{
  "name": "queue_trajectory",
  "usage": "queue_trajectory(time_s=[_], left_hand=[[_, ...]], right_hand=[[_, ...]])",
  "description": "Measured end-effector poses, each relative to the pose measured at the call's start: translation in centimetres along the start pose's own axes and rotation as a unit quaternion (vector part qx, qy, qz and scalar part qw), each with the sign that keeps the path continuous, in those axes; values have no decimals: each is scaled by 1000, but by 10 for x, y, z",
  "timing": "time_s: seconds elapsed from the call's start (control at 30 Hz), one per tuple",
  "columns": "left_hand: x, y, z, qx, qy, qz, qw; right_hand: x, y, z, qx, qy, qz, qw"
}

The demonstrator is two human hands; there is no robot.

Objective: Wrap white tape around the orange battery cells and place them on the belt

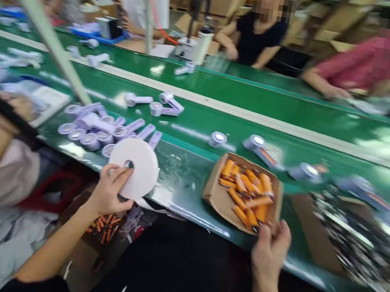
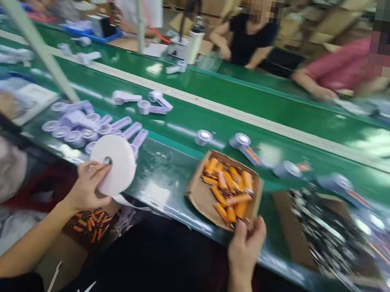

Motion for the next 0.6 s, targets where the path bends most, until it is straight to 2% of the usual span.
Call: queue_trajectory(time_s=[0.1, 0.17, 0.2, 0.27, 0.33, 0.43, 0.47, 0.53, 0.57, 0.6], left_hand=[[25, 25, -3, 57, -3, 34, 998], [44, 41, -11, 109, -6, 69, 992], [54, 47, -16, 125, 0, 84, 989], [70, 53, -26, 124, 23, 105, 986], [85, 54, -31, 102, 36, 107, 988], [99, 59, -27, 87, 25, 95, 991], [102, 62, -24, 90, 5, 91, 992], [110, 68, -21, 94, -56, 87, 990], [114, 70, -21, 89, -87, 88, 988], [116, 70, -22, 81, -109, 90, 987]], right_hand=[[-14, -21, -29, -81, 51, 13, 995], [-11, -55, -63, -150, 40, 38, 987], [0, -75, -84, -172, 11, 40, 984], [39, -114, -131, -197, -102, 49, 974], [94, -147, -173, -206, -221, 113, 947], [170, -177, -204, -217, -336, 197, 895], [188, -183, -207, -226, -357, 204, 883], [209, -195, -208, -246, -361, 205, 876], [213, -202, -210, -242, -325, 202, 892], [212, -210, -211, -214, -272, 174, 922]])
Point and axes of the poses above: each hand's wrist, its own z-axis away from the middle knuckle, its own x-axis out of the palm, y = z × x, the point moved 5 cm from there along -z, towards the middle knuckle, and after that the axes turned 1 degree about x, right-handed, at the moved point
